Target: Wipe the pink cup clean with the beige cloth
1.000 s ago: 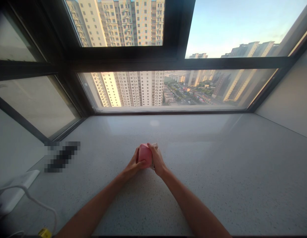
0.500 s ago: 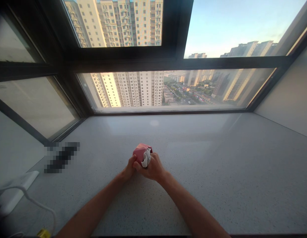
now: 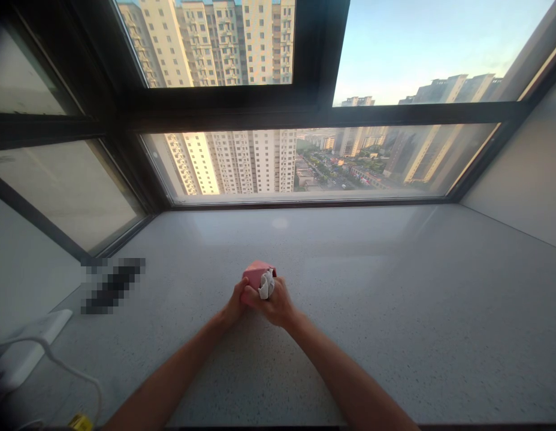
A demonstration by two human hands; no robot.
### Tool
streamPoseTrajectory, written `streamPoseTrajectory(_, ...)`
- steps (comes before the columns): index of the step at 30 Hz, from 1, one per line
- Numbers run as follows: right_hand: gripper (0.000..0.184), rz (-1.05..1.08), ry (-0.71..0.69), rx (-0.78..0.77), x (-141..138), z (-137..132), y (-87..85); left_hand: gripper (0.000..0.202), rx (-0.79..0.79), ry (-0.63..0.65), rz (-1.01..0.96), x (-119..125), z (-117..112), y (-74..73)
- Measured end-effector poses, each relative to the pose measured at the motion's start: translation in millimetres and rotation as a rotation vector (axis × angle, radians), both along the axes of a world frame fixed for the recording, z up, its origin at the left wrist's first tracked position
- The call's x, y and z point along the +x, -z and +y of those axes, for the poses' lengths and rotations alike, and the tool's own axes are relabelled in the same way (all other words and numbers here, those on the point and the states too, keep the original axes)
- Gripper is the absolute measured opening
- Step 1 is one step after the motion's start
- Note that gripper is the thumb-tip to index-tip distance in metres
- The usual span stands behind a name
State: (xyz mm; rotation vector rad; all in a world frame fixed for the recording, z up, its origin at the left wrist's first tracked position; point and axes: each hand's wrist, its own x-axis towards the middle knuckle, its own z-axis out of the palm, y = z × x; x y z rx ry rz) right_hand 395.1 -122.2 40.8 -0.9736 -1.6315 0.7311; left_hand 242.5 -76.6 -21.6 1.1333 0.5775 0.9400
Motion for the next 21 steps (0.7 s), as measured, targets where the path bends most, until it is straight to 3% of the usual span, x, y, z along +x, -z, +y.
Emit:
streamPoseTrajectory(8, 0.05, 0.368, -0.072, -0.33, -11, 7, 15.9, 0.078, -0.124, -0.075, -0.088, 1, -3, -4.0)
streamPoseTrajectory(15, 0.051, 0.588, -0.082, -0.488, -13, 9, 13.3, 0.074, -0.007, -0.113, -0.094, -1, -5, -7.2)
streamPoseTrajectory(21, 0.048, 0.864, -0.098, -0.737, -11, 13, 11.1, 0.069, 0.08, -0.159, -0.015, 0, -6, -11.5)
